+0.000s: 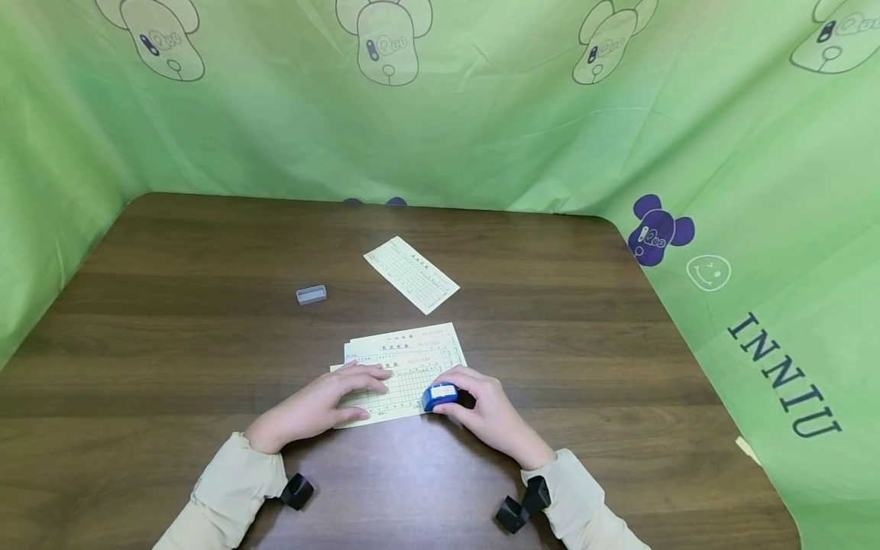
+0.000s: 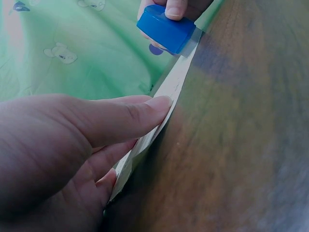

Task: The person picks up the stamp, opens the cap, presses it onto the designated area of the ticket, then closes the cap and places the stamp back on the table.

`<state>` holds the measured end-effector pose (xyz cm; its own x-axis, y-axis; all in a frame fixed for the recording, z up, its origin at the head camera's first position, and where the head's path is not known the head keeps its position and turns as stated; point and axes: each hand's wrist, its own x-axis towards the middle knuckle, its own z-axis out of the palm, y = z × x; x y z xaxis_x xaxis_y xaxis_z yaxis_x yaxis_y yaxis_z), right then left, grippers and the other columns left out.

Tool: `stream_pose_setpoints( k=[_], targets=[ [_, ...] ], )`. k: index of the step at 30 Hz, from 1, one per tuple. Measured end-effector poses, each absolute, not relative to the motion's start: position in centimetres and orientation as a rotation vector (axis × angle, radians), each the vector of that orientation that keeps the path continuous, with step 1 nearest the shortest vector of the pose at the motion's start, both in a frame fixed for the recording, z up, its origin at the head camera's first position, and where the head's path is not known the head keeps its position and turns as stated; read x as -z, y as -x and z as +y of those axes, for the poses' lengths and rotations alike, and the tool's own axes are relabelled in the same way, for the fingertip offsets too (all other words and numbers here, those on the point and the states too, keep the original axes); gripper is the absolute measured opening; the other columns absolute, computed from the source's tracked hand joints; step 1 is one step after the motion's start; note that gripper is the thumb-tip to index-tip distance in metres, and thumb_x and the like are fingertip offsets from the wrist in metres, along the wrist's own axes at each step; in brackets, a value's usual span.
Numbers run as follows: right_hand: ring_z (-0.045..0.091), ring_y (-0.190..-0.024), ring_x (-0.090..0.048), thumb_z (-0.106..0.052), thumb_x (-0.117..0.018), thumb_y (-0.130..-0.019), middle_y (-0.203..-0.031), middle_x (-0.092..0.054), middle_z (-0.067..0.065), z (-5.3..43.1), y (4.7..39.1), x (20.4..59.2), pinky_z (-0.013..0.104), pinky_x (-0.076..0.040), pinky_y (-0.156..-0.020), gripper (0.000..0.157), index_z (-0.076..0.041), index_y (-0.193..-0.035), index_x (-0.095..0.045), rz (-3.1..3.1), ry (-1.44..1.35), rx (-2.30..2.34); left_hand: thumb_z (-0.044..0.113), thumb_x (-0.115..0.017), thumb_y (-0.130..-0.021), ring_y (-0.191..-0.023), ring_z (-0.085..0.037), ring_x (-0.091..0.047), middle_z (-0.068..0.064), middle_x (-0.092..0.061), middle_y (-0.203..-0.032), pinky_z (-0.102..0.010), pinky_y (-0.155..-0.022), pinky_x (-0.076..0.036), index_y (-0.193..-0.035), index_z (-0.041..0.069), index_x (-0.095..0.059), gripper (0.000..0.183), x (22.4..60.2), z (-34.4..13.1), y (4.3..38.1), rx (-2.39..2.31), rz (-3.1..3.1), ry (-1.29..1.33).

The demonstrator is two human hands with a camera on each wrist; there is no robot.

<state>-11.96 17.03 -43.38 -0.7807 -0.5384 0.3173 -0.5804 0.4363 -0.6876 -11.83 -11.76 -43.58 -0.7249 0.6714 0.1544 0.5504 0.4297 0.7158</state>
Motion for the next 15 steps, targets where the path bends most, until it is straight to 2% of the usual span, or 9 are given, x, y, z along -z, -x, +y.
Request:
stream_pose_setpoints(
  k=[4,15],
  targets=[
    [0.008,-0.093,-0.063,-0.014,-0.076,-0.083,-0.099,-0.069,-0.003,17.06,11.99,43.40,0.024,-0.051,-0.086,0.021,-0.014,-0.102,-0.069,-2.625,-1.020,-1.284,0.008,-0.068,-0.087,-0.134,-0.032,-0.045,-0.008,-0.056,-0.140,-0.049,-0.108,-0.036,-0.118,0.008,-0.063,0.032,43.59,-11.76,11.85,-1.168,2.520,-1.077],
    [0.007,-0.094,-0.063,-0.015,-0.077,-0.081,-0.099,-0.069,-0.003,17.04,11.96,43.22,0.024,-0.051,-0.085,0.022,-0.013,-0.102,-0.070,-2.646,-0.991,-1.306,0.008,-0.069,-0.086,-0.136,-0.033,-0.044,-0.007,-0.055,-0.141,-0.052,-0.110,-0.033,-0.119,0.009,-0.063,0.033,43.41,-11.68,11.77,-1.167,2.509,-1.036]
  ],
)
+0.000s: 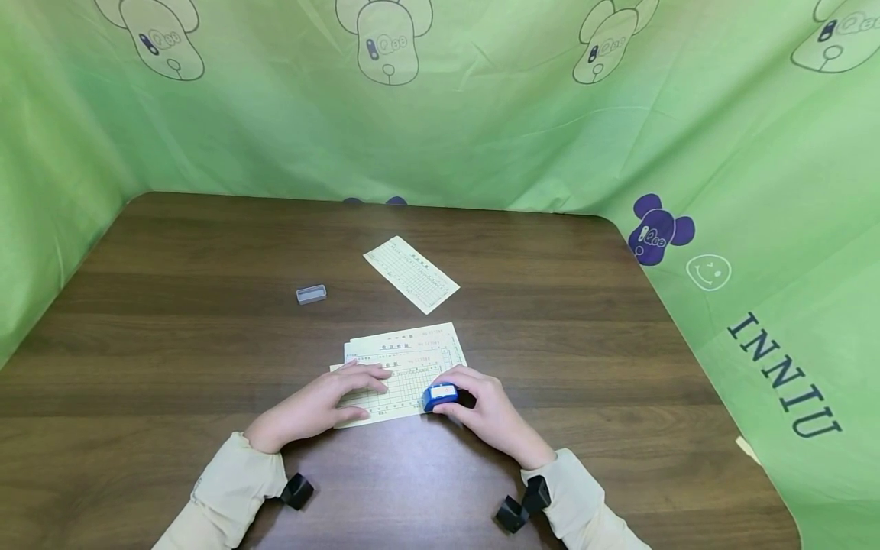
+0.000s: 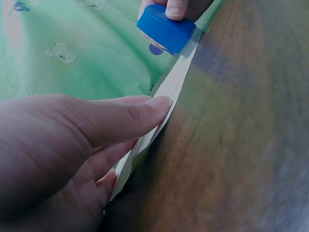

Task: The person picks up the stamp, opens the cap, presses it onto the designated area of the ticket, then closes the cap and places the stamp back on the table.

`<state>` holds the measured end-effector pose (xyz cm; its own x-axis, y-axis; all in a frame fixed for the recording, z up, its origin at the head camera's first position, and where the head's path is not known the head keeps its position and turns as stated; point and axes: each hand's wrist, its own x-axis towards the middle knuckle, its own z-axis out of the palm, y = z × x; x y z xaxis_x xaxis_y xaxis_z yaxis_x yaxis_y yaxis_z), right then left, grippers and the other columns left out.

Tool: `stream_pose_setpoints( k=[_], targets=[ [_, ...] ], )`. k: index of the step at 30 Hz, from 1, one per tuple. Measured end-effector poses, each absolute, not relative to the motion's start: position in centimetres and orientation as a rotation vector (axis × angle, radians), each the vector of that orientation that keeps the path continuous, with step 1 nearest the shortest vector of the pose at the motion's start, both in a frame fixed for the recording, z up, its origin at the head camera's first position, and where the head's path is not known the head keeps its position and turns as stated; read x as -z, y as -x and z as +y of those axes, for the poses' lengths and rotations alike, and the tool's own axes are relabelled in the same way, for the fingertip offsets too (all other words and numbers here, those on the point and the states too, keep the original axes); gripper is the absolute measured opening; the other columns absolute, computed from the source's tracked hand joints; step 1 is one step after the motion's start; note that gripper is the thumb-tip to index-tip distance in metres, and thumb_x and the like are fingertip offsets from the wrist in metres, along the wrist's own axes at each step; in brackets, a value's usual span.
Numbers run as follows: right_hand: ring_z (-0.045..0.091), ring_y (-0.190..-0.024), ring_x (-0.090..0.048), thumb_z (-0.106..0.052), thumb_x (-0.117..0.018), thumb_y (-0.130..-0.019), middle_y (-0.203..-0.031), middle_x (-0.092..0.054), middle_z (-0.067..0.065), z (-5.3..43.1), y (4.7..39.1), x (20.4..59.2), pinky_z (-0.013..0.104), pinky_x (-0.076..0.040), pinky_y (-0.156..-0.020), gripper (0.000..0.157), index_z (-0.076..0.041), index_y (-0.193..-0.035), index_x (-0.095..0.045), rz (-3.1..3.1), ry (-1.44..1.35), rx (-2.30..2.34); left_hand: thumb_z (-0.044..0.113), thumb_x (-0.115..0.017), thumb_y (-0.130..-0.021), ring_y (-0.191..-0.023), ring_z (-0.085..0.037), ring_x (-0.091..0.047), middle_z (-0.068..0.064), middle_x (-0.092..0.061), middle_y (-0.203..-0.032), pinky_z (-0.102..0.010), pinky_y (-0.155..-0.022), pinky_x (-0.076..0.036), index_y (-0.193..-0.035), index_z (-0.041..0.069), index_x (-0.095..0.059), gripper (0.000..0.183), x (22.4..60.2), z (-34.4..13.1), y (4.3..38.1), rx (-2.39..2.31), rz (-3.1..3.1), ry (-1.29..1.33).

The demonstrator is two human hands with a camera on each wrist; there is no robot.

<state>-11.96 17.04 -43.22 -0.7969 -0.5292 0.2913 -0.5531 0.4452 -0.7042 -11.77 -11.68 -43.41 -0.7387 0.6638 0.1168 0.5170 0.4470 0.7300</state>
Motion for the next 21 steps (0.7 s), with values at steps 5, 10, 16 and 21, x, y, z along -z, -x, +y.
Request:
stream_pose_setpoints(
  k=[5,10,16,21],
  targets=[
    [0.007,-0.094,-0.063,-0.016,-0.077,-0.081,-0.099,-0.069,-0.004,17.07,12.03,43.31,0.024,-0.051,-0.086,0.022,-0.013,-0.102,-0.070,-2.656,-0.985,-1.292,0.009,-0.069,-0.086,-0.136,-0.032,-0.044,-0.007,-0.055,-0.141,-0.051,-0.109,-0.034,-0.119,0.009,-0.063,0.033,43.34,-11.59,11.75,-1.160,2.513,-1.037],
    [0.007,-0.094,-0.063,-0.016,-0.078,-0.081,-0.098,-0.069,-0.004,17.13,12.08,43.49,0.024,-0.051,-0.086,0.021,-0.014,-0.101,-0.071,-2.665,-0.978,-1.283,0.008,-0.068,-0.087,-0.136,-0.031,-0.044,-0.007,-0.055,-0.141,-0.050,-0.110,-0.034,-0.119,0.009,-0.063,0.033,43.46,-11.56,11.81,-1.156,2.510,-1.037],
    [0.007,-0.095,-0.064,-0.017,-0.078,-0.080,-0.097,-0.070,-0.004,17.12,12.14,43.66,0.025,-0.051,-0.087,0.021,-0.014,-0.100,-0.071,-2.675,-0.976,-1.285,0.008,-0.069,-0.087,-0.135,-0.032,-0.045,-0.008,-0.055,-0.141,-0.050,-0.109,-0.035,-0.119,0.009,-0.063,0.033,43.65,-11.62,11.89,-1.163,2.518,-1.058],
    [0.007,-0.094,-0.065,-0.016,-0.078,-0.079,-0.097,-0.070,-0.004,17.06,12.19,43.65,0.025,-0.052,-0.087,0.021,-0.013,-0.100,-0.072,-2.676,-0.976,-1.283,0.007,-0.068,-0.087,-0.135,-0.033,-0.044,-0.008,-0.055,-0.141,-0.051,-0.109,-0.035,-0.119,0.009,-0.063,0.033,43.73,-11.58,11.87,-1.148,2.524,-1.047]
  ],
)
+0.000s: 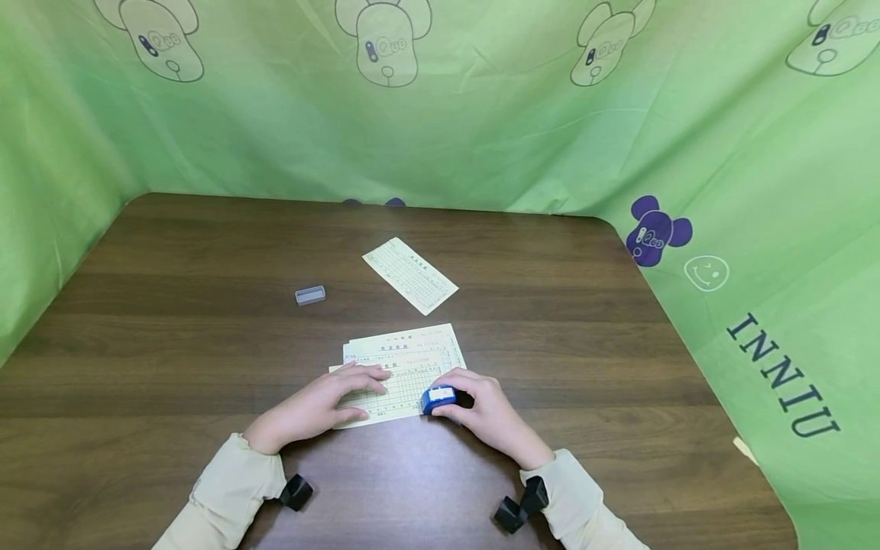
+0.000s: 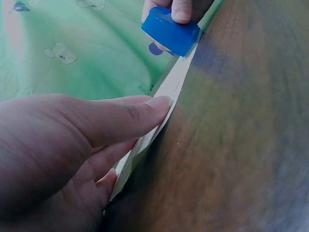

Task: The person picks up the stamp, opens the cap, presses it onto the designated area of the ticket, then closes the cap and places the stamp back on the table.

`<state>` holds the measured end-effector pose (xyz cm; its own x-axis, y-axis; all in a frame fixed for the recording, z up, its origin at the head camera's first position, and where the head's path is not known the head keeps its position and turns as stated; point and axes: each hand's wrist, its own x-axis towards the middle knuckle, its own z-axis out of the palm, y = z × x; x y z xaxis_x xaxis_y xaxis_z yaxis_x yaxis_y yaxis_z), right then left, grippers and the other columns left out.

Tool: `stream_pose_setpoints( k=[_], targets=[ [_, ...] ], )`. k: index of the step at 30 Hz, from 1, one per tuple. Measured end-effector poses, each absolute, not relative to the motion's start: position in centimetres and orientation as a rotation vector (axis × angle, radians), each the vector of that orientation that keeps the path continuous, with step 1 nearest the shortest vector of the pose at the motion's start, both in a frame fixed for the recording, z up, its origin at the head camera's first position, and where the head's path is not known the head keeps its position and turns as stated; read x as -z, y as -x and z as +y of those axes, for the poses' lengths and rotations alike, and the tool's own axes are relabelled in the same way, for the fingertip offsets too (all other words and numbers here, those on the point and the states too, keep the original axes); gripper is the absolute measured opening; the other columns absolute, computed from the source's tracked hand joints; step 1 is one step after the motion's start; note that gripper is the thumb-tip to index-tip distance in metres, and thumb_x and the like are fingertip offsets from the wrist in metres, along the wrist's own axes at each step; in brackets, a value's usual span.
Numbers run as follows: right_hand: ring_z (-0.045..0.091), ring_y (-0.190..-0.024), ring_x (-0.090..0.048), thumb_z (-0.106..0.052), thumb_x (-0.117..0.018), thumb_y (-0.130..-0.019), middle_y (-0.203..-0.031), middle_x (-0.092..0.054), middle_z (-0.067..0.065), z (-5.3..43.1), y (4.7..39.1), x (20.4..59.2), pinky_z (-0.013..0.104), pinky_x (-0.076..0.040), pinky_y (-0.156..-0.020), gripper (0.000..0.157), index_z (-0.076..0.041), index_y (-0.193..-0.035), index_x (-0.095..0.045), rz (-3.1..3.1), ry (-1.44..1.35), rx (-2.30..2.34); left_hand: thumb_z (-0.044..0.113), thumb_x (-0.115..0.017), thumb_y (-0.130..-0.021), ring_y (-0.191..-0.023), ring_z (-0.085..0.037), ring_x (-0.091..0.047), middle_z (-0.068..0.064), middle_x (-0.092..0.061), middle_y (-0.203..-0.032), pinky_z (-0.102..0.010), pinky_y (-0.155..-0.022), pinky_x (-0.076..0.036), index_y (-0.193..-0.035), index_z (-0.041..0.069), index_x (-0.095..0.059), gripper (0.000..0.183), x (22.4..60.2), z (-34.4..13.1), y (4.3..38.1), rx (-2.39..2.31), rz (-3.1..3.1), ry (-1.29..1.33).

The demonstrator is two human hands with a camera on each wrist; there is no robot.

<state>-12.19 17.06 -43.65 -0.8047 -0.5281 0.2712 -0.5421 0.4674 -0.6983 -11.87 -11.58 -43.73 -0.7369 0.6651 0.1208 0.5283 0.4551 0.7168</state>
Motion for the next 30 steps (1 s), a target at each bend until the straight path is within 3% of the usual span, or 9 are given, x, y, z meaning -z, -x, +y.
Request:
stream_pose_setpoints(
  k=[30],
  targets=[
    [0.008,-0.090,-0.065,-0.016,-0.081,-0.076,-0.093,-0.071,-0.004,16.85,12.27,43.56,0.026,-0.052,-0.084,0.023,-0.013,-0.097,-0.073,-2.698,-0.973,-1.202,0.009,-0.069,-0.087,-0.136,-0.031,-0.043,-0.006,-0.055,-0.142,-0.050,-0.109,-0.035,-0.120,0.010,-0.063,0.033,44.01,-11.59,11.92,-1.136,2.526,-1.034]
  ],
)
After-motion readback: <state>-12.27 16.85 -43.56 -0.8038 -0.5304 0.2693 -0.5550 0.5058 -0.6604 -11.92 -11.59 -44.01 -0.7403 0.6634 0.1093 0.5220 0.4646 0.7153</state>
